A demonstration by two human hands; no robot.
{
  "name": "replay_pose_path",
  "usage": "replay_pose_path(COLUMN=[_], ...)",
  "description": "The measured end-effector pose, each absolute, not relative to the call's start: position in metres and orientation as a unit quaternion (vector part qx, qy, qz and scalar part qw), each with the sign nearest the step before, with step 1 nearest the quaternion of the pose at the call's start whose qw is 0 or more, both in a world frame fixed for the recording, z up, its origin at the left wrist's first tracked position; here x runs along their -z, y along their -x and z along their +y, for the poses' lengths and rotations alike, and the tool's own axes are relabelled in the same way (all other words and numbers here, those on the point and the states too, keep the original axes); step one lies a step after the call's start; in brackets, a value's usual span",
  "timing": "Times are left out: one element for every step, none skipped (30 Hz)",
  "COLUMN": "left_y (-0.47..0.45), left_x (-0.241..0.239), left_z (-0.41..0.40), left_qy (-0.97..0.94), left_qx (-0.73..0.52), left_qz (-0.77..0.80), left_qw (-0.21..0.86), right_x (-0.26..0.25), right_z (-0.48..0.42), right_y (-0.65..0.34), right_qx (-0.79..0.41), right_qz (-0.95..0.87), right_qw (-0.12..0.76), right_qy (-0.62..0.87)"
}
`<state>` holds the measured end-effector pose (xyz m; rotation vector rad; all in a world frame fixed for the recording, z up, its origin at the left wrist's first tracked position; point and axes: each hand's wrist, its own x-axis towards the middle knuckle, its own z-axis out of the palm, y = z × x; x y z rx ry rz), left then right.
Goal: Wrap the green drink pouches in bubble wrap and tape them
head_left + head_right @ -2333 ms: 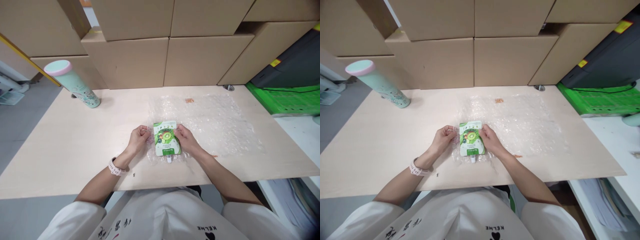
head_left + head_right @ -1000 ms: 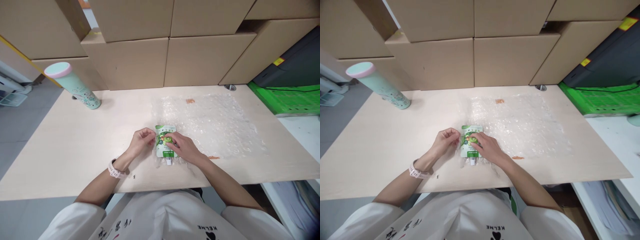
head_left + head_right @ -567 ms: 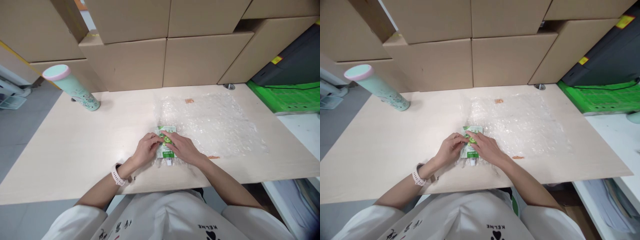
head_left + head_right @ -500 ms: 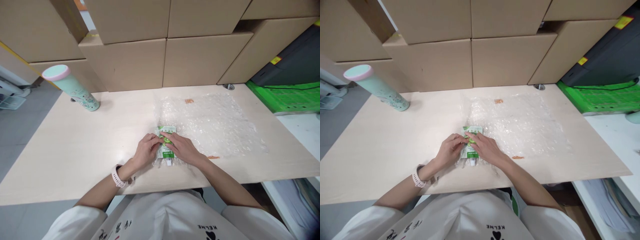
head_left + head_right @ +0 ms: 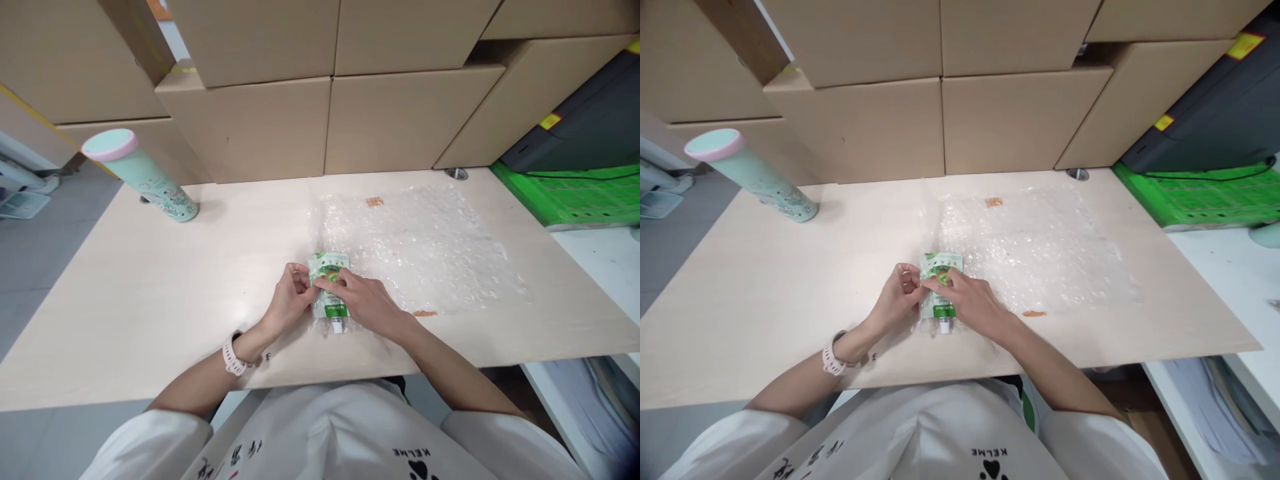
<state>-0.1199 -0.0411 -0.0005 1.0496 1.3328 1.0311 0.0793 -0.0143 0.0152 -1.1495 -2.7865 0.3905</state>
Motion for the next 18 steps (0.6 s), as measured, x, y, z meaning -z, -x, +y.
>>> replay_pose_path(left_y=[0.119,0.117,0.117,0.116,0.116,0.115,0.115,0.115,0.115,0.114,0.113,0.112,0.111,0.109,0.107,0.104,0.101,0.097], left_x=[-0.001,-0.002,-0.004,-0.006,-0.008,-0.009,-0.011,-0.012,-0.014,-0.015,-0.016,-0.018,-0.02,-0.021,-0.023,-0.025,-0.026,-0.026], left_z=[-0.042,-0.042,-0.043,-0.044,-0.045,-0.047,-0.049,-0.05,-0.052,-0.054,-0.056,-0.057,-0.059,-0.06,-0.06,-0.061,-0.061,-0.062], left_qy=[-0.438,-0.433,-0.429,-0.427,-0.428,-0.432,-0.439,-0.45,-0.464,-0.483,-0.506,-0.535,-0.572,-0.614,-0.659,-0.704,-0.744,-0.778], left_qx=[-0.448,-0.462,-0.477,-0.493,-0.509,-0.521,-0.531,-0.537,-0.538,-0.536,-0.531,-0.52,-0.503,-0.479,-0.451,-0.421,-0.394,-0.37], left_qz=[0.554,0.543,0.53,0.514,0.495,0.473,0.448,0.422,0.397,0.375,0.359,0.349,0.345,0.344,0.344,0.342,0.339,0.334], left_qw=[0.549,0.552,0.554,0.557,0.56,0.565,0.57,0.576,0.581,0.582,0.578,0.566,0.549,0.525,0.495,0.459,0.42,0.382], right_x=[-0.017,-0.02,-0.023,-0.026,-0.03,-0.033,-0.036,-0.038,-0.04,-0.042,-0.043,-0.043,-0.044,-0.046,-0.047,-0.049,-0.052,-0.054], right_z=[-0.014,-0.014,-0.014,-0.013,-0.012,-0.011,-0.01,-0.009,-0.008,-0.006,-0.005,-0.004,-0.002,-0.001,-0.001,0.0,0.0,0.0], right_y=[-0.08,-0.081,-0.083,-0.085,-0.088,-0.09,-0.094,-0.097,-0.1,-0.104,-0.108,-0.112,-0.116,-0.121,-0.125,-0.13,-0.135,-0.14], right_qx=[-0.143,-0.165,-0.192,-0.223,-0.254,-0.286,-0.318,-0.351,-0.384,-0.416,-0.448,-0.476,-0.499,-0.518,-0.531,-0.537,-0.537,-0.534], right_qz=[-0.912,-0.908,-0.901,-0.892,-0.882,-0.87,-0.855,-0.838,-0.82,-0.8,-0.779,-0.759,-0.741,-0.727,-0.717,-0.713,-0.712,-0.714], right_qw=[0.056,0.064,0.075,0.088,0.102,0.115,0.126,0.136,0.146,0.155,0.163,0.172,0.183,0.193,0.201,0.205,0.207,0.205], right_qy=[0.379,0.38,0.382,0.383,0.384,0.386,0.39,0.395,0.399,0.404,0.408,0.41,0.41,0.407,0.404,0.402,0.401,0.404])
